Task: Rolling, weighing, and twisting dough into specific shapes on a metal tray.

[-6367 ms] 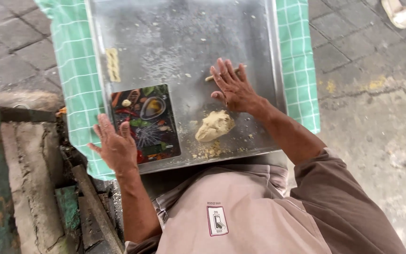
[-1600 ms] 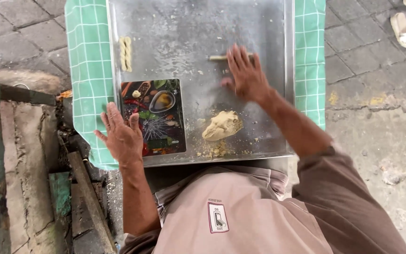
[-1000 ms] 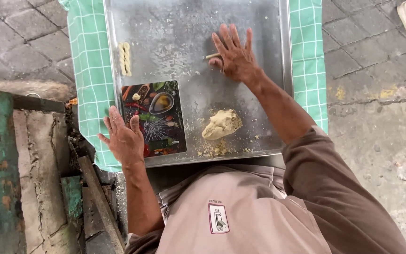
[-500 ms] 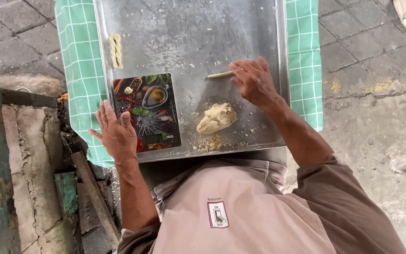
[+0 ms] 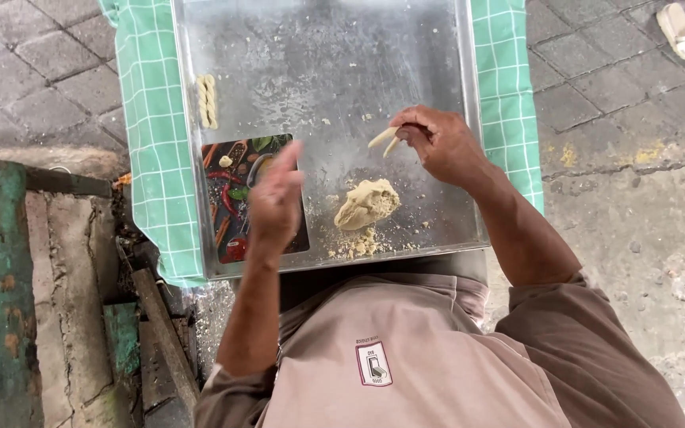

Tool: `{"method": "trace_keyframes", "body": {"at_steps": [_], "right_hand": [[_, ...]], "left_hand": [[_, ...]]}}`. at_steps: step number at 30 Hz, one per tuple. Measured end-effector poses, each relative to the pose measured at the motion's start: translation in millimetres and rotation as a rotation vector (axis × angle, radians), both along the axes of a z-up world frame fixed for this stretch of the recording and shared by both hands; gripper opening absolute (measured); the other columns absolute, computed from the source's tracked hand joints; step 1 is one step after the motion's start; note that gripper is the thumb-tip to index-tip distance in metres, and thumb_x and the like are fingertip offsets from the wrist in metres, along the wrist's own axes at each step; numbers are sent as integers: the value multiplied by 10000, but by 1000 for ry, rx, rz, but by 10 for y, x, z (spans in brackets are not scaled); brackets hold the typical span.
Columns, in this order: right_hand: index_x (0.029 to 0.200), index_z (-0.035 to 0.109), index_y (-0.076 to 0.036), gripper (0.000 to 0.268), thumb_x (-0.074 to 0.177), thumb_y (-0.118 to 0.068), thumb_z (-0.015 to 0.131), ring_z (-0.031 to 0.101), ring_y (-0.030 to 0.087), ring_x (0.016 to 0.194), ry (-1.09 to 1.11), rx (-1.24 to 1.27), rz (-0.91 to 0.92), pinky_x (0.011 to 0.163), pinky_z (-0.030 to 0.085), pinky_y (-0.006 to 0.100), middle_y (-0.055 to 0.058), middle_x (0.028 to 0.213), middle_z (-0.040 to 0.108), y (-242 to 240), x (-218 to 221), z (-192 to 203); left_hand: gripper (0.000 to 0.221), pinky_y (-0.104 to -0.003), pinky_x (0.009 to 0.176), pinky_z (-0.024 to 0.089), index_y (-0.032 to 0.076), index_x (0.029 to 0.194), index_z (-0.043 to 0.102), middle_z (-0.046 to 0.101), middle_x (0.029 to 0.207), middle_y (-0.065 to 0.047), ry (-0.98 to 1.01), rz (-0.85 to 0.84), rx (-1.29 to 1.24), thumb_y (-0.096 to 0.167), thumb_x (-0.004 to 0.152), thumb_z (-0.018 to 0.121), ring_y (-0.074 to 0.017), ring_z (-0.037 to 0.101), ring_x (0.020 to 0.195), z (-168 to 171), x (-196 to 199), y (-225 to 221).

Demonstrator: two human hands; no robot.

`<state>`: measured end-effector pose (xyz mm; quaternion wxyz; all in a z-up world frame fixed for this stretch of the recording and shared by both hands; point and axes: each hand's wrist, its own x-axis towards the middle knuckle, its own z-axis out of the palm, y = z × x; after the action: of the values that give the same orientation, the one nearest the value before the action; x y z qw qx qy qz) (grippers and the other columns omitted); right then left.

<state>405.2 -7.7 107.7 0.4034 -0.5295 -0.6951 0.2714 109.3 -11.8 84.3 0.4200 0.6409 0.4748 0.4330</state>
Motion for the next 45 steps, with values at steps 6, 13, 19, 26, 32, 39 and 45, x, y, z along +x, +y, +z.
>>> {"method": "trace_keyframes", "body": {"at_steps": [6, 13, 19, 26, 32, 39, 45], "right_hand": [[1252, 690, 11, 227, 1045, 9, 596, 727, 286, 890, 76, -63, 145, 797, 630, 417, 216, 996, 735, -198, -79, 303], [1183, 672, 52, 167, 1048, 33, 576, 726, 281, 822, 86, -84, 192, 704, 633, 406, 232, 931, 713, -264, -191, 500], [1227, 610, 34, 196, 1053, -55, 599, 703, 222, 896, 297, -285, 180, 788, 655, 393, 170, 1007, 678, -245, -230, 499], [1276, 562, 19, 245, 1063, -98, 594, 690, 190, 1000, 456, -322, 103, 852, 656, 391, 118, 1119, 580, -189, -213, 157], [1251, 569, 25, 204, 1067, -63, 574, 682, 221, 1009, 479, -342, 94, 894, 643, 435, 127, 1112, 525, -197, -179, -47], [1211, 626, 14, 168, 1061, -57, 599, 676, 218, 1028, 365, -317, 68, 892, 620, 397, 156, 1142, 588, -293, -206, 23], [1318, 593, 12, 340, 1015, -111, 687, 626, 150, 1002, 411, -380, 27, 904, 617, 332, 118, 1195, 583, -399, -165, -82]], "left_hand": [[605, -598, 1165, 385, 19, 1461, 513, 485, 1513, -288, -181, -353, -213, 461, 1051, 572, -451, 459, 1412, -58, 602, 23], [371, -410, 1035, 546, -65, 1289, 637, 735, 1157, -253, -514, -377, -355, 123, 982, 726, -289, 735, 1089, -200, 794, -75], [374, -417, 1002, 560, -36, 1336, 624, 732, 1189, -229, -568, -329, -427, 182, 1035, 665, -261, 709, 1103, -316, 817, -131], [391, -463, 1017, 535, 4, 1415, 584, 715, 1261, -186, -752, -308, -579, 185, 1069, 591, -249, 669, 1213, -407, 895, -218], [515, -429, 1030, 552, 29, 1526, 480, 624, 1421, -200, -872, -400, -708, 41, 1015, 543, -281, 587, 1336, -554, 874, -228], [491, -371, 987, 587, -1, 1481, 514, 679, 1344, -190, -807, -307, -688, 161, 1036, 647, -230, 661, 1247, -579, 882, -225], [438, -321, 853, 641, -13, 1410, 570, 747, 1190, -198, -684, -276, -619, 162, 1021, 671, -226, 754, 1045, -641, 835, -221]]}}
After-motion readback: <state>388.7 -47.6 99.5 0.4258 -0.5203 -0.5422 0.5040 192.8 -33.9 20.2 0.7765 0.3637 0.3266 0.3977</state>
